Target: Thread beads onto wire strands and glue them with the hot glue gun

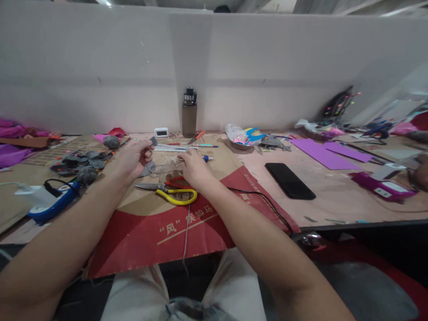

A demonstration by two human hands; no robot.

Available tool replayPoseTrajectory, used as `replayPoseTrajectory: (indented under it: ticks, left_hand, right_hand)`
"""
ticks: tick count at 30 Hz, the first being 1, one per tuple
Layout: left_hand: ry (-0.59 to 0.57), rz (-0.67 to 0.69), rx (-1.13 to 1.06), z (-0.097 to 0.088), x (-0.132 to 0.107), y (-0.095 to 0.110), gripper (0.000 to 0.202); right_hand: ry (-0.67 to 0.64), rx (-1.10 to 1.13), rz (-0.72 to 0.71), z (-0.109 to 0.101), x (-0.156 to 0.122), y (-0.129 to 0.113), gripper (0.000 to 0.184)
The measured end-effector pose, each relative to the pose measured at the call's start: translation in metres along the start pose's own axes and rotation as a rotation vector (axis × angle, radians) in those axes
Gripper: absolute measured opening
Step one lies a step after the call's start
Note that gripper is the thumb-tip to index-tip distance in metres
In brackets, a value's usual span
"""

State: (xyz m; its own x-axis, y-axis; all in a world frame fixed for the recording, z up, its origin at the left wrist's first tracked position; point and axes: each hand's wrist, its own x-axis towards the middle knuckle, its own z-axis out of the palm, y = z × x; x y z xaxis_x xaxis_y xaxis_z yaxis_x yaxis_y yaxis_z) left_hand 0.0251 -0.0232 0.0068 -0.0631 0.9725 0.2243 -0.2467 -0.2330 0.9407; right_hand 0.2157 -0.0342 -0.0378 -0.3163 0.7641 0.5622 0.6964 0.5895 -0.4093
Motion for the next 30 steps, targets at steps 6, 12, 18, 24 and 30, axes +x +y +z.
replayPoseTrajectory:
  ticks: [6, 12, 18, 24, 30]
  left_hand:
    - [-0.152, -0.099, 0.356, 0.001, -0.002, 0.0, 0.009]
    - [-0.302, -0.223, 0.741, -0.006, 0.002, -0.016, 0.004]
    - [-0.352, -0.277, 0.852, -0.017, 0.01, -0.027, 0.003]
    - [-0.295, -0.37, 0.718, -0.013, 0.007, -0.018, 0.007]
    - [-0.267, -0.45, 0.586, -0.008, 0.002, -0.007, 0.016]
  right_hand:
    - [-0.209, 0.043, -0.097, -0.022, -0.017, -0.017, 0.021]
    - [-0.469, -0.164, -0.193, -0.014, -0.028, -0.031, 0.039]
    - [-0.462, -0.322, -0.254, -0.011, -0.028, -0.034, 0.035]
    - [-0.492, -0.368, -0.188, -0.017, -0.027, -0.043, 0.033]
    - [-0.465, -0.297, -0.199, -0.021, -0.028, -0.035, 0.058]
